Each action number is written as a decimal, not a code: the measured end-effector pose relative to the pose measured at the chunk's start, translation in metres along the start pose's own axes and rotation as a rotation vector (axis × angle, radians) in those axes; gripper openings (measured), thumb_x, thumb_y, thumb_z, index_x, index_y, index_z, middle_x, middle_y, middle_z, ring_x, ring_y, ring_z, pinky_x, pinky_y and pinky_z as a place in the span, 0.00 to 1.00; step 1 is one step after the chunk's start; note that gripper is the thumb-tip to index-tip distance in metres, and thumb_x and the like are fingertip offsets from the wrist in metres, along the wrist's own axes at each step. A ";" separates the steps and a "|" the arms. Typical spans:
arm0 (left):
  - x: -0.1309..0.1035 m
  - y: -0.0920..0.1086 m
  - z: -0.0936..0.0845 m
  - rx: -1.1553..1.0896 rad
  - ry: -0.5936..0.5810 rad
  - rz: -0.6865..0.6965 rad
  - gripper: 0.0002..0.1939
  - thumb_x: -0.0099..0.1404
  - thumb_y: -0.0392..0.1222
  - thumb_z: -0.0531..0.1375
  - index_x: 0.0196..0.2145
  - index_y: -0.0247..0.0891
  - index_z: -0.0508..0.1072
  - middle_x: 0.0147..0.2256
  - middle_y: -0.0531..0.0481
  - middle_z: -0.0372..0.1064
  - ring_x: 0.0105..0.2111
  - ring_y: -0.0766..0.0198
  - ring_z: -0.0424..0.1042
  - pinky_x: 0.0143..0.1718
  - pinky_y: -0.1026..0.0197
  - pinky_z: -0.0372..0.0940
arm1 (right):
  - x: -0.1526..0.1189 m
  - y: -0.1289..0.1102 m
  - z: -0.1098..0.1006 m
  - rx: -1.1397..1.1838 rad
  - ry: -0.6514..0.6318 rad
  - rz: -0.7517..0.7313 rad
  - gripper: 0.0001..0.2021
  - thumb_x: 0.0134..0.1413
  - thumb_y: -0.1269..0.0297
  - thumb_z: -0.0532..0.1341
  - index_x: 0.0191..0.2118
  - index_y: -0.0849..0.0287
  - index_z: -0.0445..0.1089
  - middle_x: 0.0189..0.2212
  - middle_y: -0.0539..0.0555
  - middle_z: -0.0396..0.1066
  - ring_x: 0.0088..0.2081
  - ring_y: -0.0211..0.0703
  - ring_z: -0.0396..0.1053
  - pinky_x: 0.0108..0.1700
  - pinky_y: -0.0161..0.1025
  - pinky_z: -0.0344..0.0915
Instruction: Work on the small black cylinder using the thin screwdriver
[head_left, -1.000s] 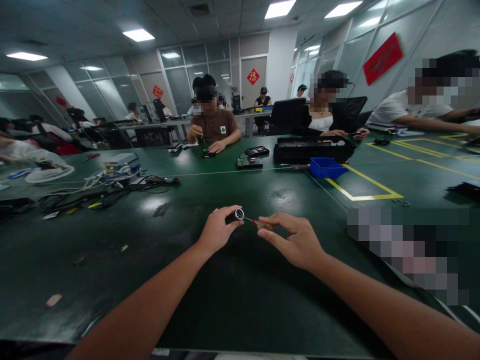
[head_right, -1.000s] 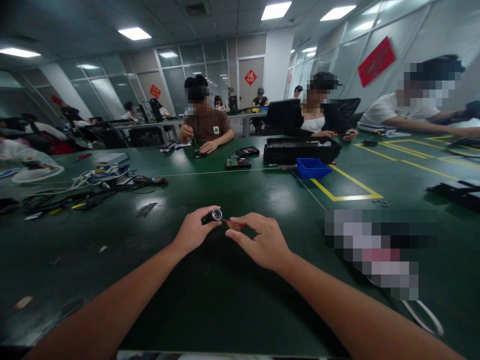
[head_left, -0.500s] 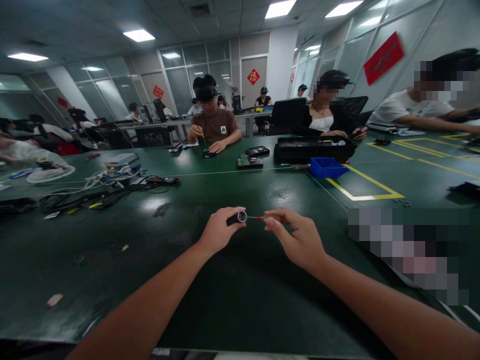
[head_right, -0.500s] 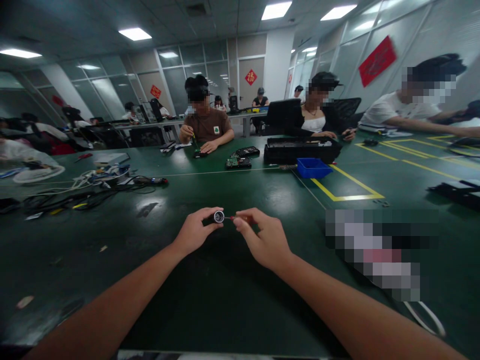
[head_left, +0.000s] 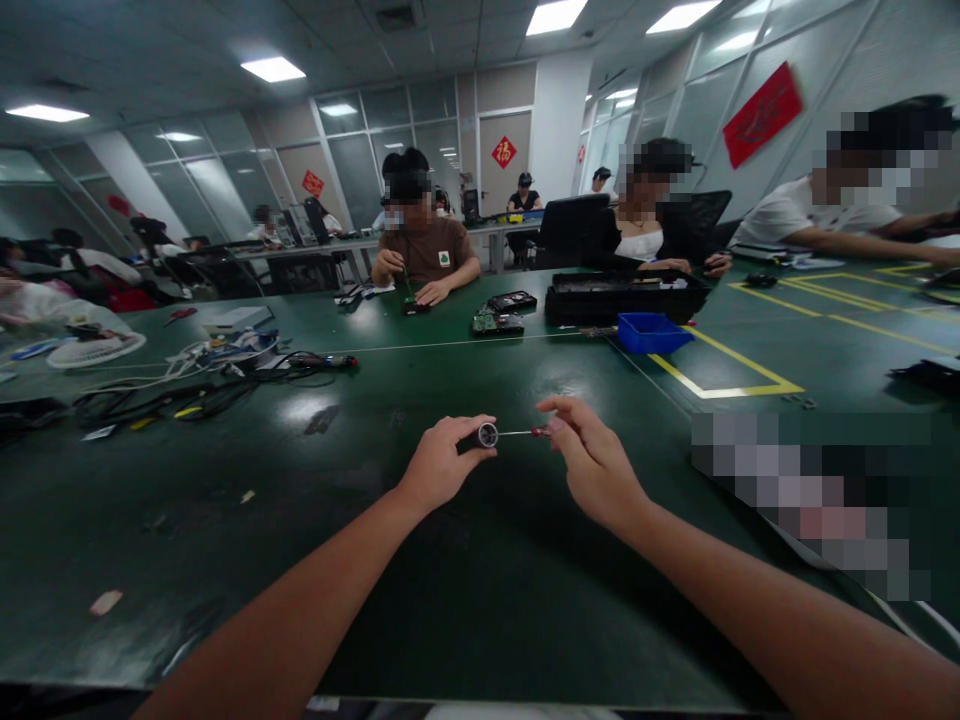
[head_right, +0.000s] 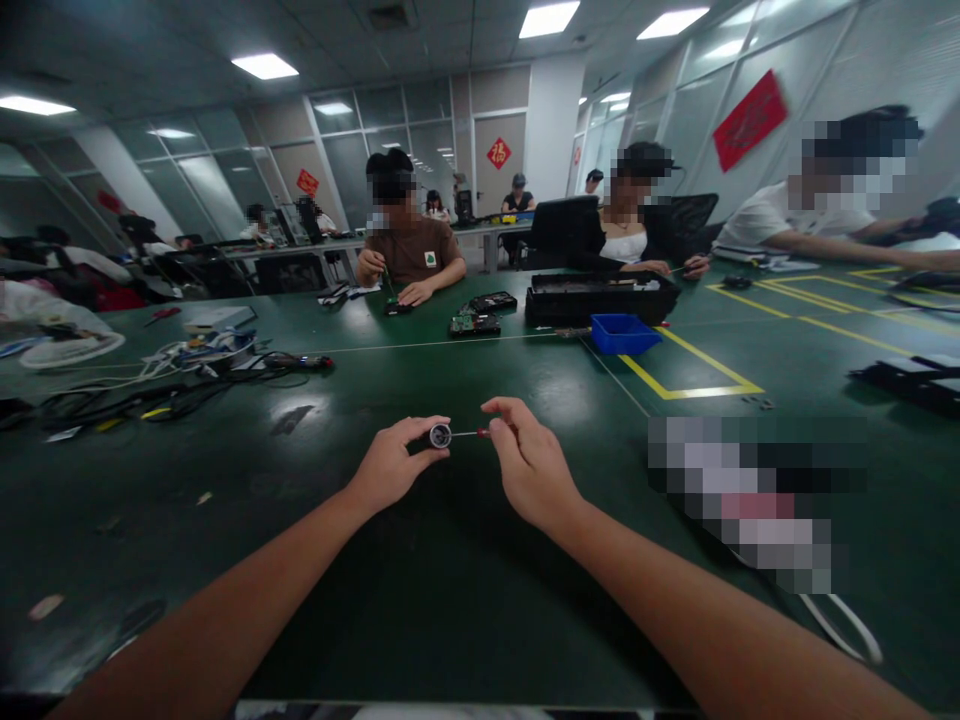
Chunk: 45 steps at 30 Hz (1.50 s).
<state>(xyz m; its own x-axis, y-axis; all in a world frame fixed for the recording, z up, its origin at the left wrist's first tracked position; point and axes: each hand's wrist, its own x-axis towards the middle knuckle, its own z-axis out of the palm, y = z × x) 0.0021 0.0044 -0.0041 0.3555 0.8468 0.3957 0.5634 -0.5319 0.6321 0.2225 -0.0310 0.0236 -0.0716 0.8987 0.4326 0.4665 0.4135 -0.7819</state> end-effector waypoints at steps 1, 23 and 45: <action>0.000 -0.001 0.000 0.002 0.001 -0.004 0.21 0.62 0.40 0.67 0.53 0.48 0.74 0.50 0.51 0.74 0.50 0.57 0.71 0.54 0.53 0.62 | 0.000 0.000 0.000 0.004 -0.024 -0.002 0.13 0.68 0.59 0.49 0.48 0.54 0.68 0.29 0.51 0.71 0.28 0.43 0.68 0.30 0.40 0.61; 0.000 0.007 -0.006 0.102 -0.132 0.042 0.21 0.68 0.41 0.61 0.57 0.52 0.68 0.56 0.52 0.70 0.57 0.57 0.65 0.67 0.37 0.41 | 0.028 0.027 -0.004 0.820 0.027 0.466 0.10 0.57 0.56 0.63 0.31 0.57 0.70 0.24 0.51 0.69 0.28 0.42 0.70 0.39 0.45 0.73; 0.001 0.006 -0.005 0.143 -0.042 -0.025 0.22 0.66 0.42 0.64 0.57 0.51 0.69 0.54 0.51 0.71 0.56 0.56 0.67 0.67 0.36 0.41 | 0.004 0.012 0.000 0.137 0.030 -0.047 0.10 0.67 0.56 0.56 0.45 0.55 0.69 0.36 0.54 0.77 0.39 0.47 0.77 0.43 0.46 0.72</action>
<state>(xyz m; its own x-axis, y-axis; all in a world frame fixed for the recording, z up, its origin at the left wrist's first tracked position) 0.0021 0.0016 0.0032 0.3688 0.8608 0.3508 0.6719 -0.5076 0.5393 0.2279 -0.0228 0.0163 -0.0634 0.8743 0.4813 0.3387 0.4725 -0.8137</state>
